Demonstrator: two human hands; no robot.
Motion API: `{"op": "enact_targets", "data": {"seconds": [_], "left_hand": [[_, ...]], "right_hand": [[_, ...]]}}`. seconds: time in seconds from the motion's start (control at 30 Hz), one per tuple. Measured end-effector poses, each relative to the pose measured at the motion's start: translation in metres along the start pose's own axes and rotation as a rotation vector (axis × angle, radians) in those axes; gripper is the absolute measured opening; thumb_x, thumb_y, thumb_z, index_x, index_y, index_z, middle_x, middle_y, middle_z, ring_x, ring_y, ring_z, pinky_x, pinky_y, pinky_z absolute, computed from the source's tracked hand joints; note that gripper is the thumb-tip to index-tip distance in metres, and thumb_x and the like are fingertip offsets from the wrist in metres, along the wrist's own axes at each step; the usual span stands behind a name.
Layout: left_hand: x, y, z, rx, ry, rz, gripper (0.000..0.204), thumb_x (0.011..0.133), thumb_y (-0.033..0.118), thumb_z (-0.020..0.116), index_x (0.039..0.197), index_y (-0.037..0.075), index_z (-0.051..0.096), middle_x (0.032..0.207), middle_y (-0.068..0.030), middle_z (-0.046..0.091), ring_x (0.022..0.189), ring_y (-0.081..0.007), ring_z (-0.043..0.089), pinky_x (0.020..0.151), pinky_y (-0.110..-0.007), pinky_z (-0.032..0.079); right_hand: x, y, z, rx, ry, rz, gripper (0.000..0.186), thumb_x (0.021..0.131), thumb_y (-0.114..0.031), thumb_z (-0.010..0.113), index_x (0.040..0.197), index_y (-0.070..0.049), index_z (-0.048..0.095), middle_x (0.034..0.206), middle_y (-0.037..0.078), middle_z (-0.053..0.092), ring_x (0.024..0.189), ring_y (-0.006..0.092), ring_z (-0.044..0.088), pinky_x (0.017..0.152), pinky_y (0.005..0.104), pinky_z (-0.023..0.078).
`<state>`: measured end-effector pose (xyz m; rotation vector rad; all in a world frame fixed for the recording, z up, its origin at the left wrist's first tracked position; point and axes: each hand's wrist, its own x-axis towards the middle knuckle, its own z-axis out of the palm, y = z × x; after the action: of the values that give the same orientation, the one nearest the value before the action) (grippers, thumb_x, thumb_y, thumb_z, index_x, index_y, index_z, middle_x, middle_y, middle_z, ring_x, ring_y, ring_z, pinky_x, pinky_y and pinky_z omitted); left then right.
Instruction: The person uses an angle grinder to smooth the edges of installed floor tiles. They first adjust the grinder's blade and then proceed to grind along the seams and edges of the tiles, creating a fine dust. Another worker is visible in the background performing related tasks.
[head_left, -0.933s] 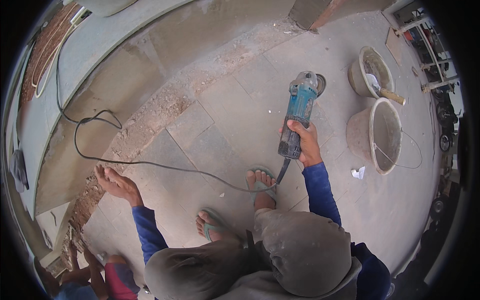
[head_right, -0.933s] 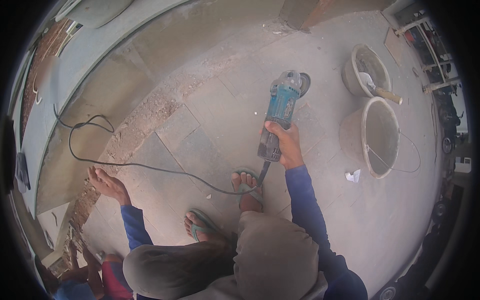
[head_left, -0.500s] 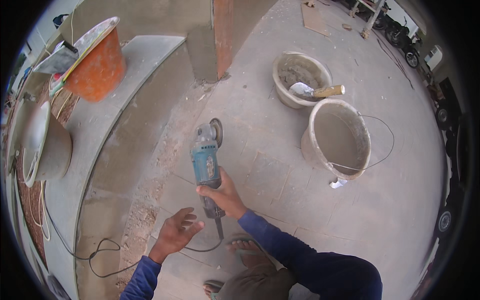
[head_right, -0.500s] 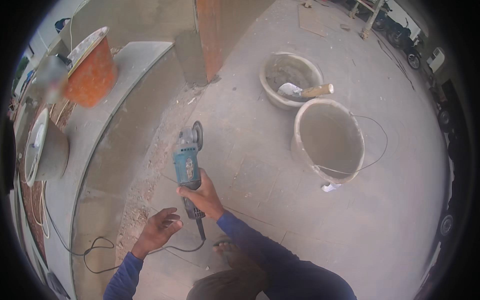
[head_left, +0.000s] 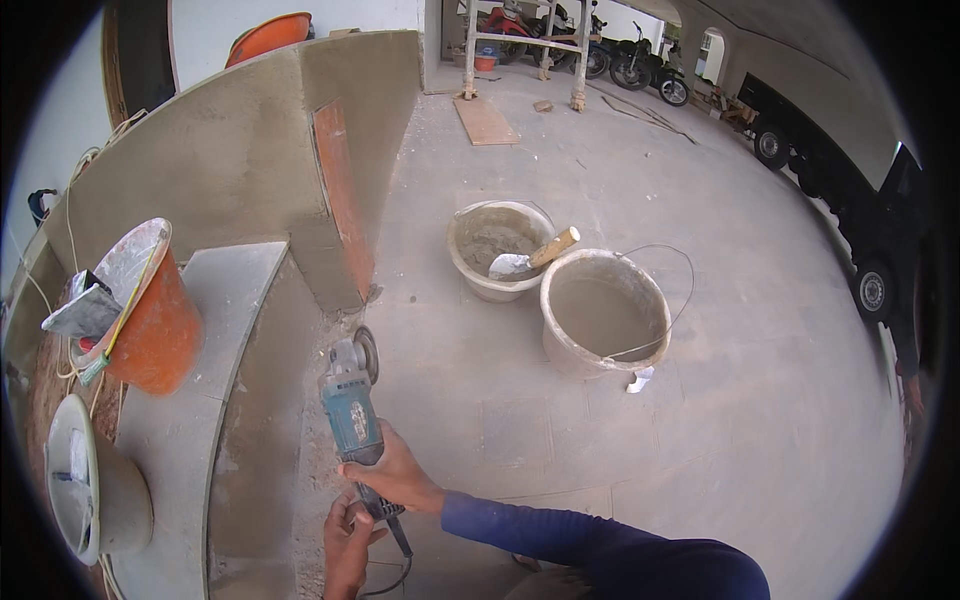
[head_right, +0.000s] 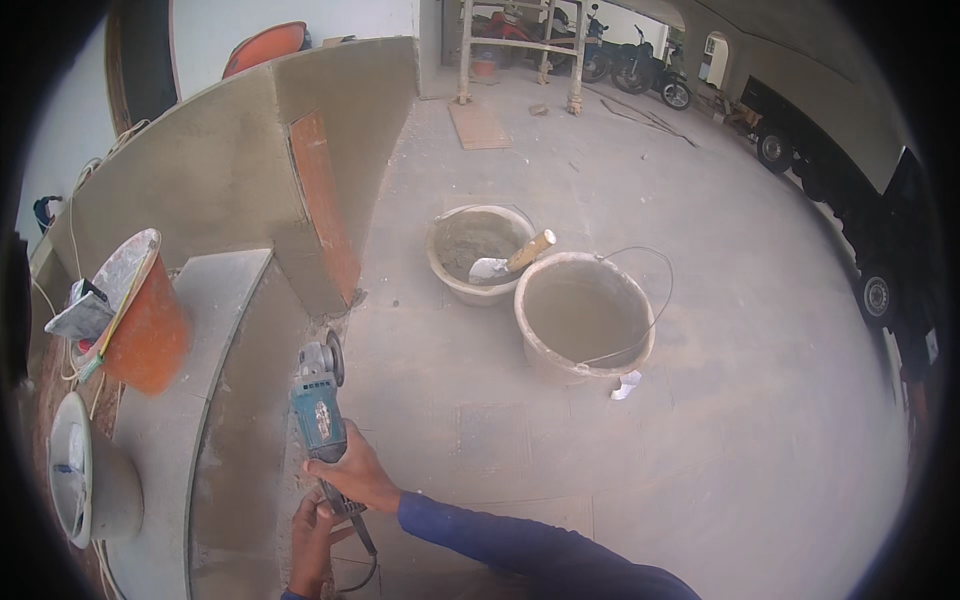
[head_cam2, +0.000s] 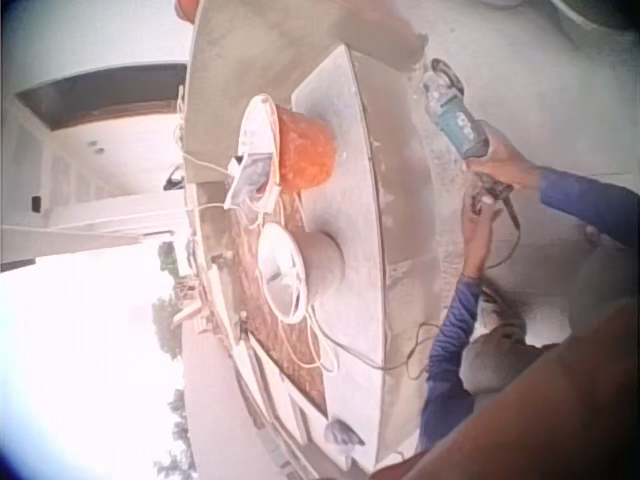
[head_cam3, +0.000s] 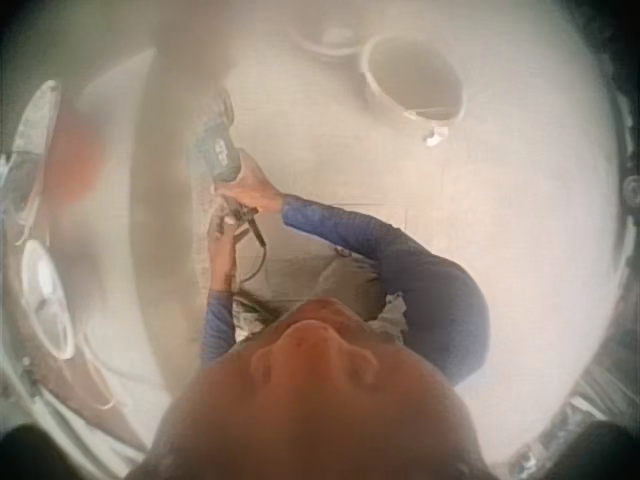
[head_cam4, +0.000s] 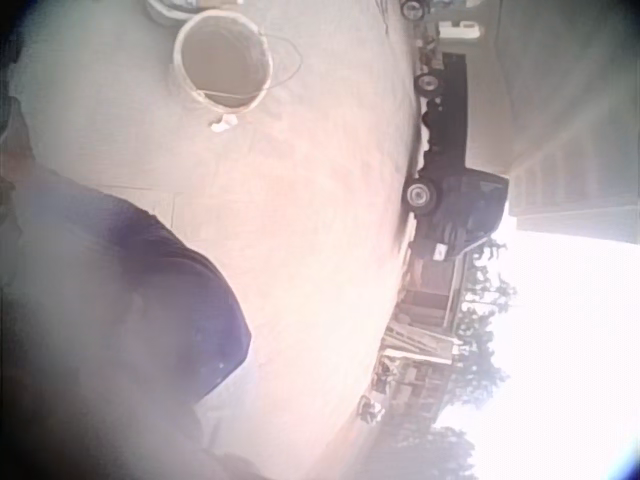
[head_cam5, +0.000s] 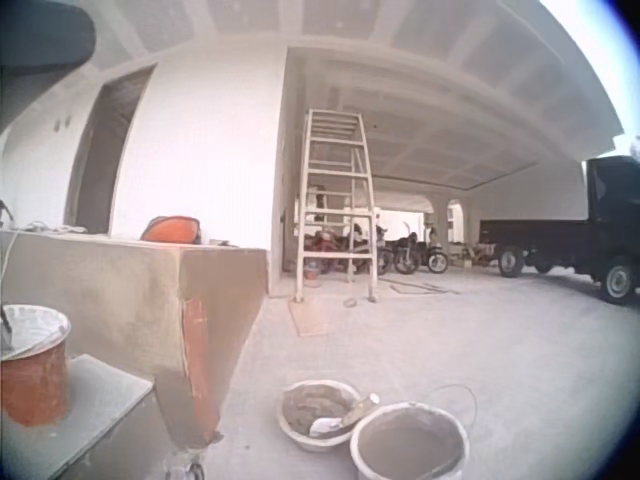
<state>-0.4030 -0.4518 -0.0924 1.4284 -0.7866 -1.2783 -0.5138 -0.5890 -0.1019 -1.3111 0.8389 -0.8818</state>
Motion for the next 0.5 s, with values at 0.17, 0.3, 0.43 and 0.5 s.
{"op": "enact_targets", "data": {"seconds": [0.17,0.3,0.43,0.5], "left_hand": [[0.058,0.035,-0.013,-0.147,-0.217,-0.027,0.082,0.100,0.067,0.047,0.144,-0.002,0.044,0.131,-0.0179,0.057,0.120,-0.0296,0.060,0.097,-0.044,0.053],[0.051,0.010,0.023,-0.336,-0.539,-0.107,0.066,0.099,0.052,0.062,0.134,-0.002,0.051,0.115,-0.0114,0.063,0.105,-0.0185,0.065,0.082,-0.035,0.056],[0.022,0.015,0.035,-0.132,-0.750,-0.180,0.048,0.091,0.033,0.077,0.120,-0.001,0.058,0.107,-0.0116,0.066,0.094,-0.0196,0.068,0.077,-0.034,0.059],[0.010,0.016,0.039,-0.074,-0.676,-0.159,0.044,0.085,0.021,0.082,0.116,-0.001,0.060,0.104,-0.0099,0.067,0.091,-0.0182,0.068,0.078,-0.033,0.057]], "right_hand": [[-0.009,-0.042,-0.003,0.317,-0.054,0.071,0.060,0.085,-0.015,0.078,0.133,0.001,0.047,0.108,0.010,0.064,0.098,0.0182,0.066,0.087,0.0339,0.056],[-0.040,-0.037,-0.029,0.337,0.020,0.069,0.052,0.086,-0.017,0.076,0.128,-0.001,0.051,0.107,0.011,0.064,0.097,0.0184,0.065,0.085,0.0342,0.056],[-0.067,-0.051,-0.041,0.129,0.080,0.098,0.050,0.089,-0.030,0.076,0.123,-0.002,0.053,0.102,0.006,0.061,0.093,0.0147,0.062,0.086,0.0334,0.053],[-0.067,-0.059,-0.041,0.126,0.160,0.130,0.058,0.092,-0.043,0.072,0.125,0.001,0.051,0.103,0.010,0.062,0.097,0.0180,0.065,0.086,0.0336,0.056]]}}
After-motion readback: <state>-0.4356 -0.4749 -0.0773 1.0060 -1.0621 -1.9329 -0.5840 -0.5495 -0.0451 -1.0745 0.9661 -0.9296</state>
